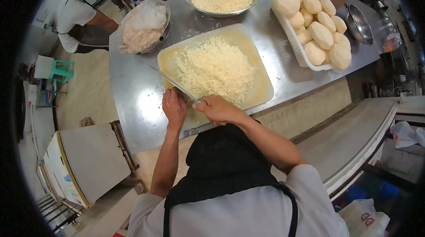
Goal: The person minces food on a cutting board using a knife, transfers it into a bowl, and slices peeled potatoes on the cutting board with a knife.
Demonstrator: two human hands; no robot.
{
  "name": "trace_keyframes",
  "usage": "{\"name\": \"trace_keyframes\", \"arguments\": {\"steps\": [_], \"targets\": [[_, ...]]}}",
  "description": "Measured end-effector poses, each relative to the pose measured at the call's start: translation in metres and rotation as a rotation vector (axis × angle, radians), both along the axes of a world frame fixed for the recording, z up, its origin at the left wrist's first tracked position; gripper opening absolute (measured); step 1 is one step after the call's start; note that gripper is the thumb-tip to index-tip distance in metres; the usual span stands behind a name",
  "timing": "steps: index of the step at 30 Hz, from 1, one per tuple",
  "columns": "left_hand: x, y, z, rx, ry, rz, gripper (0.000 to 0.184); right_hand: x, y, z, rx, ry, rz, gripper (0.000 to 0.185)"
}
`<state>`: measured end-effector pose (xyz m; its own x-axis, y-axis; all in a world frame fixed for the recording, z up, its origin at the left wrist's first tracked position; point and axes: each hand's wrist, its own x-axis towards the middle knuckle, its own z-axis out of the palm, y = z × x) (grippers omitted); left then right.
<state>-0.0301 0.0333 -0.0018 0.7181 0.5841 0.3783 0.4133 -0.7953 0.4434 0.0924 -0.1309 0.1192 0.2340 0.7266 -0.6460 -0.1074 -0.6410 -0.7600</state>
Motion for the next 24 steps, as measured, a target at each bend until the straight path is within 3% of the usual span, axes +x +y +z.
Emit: {"name": "trace_keyframes", "arguments": {"steps": [2, 5, 17, 20, 24], "targets": [[-0.002, 0.0, 0.001, -0.006, 0.007, -0.001, 0.018, -0.002, -0.004, 0.018, -0.006, -0.003, 0.024, 0.042], [-0.001, -0.003, 0.002, -0.001, 0.028, 0.005, 0.017, -0.007, -0.003, -0.017, 0.04, -0.007, -0.005, 0.041], [-0.012, -0.003, 0.0, -0.018, 0.025, -0.006, 0.018, -0.01, 0.005, 0.012, -0.024, 0.061, 0.025, 0.048], [-0.012, -0.005, 0.0, -0.012, 0.028, -0.002, 0.018, -0.017, 0.002, -0.016, 0.029, 0.024, -0.019, 0.045], [-0.017, -0.005, 0.003, -0.027, 0.026, -0.001, 0.019, -0.011, 0.005, 0.003, 0.036, 0.044, -0.007, 0.042]]}}
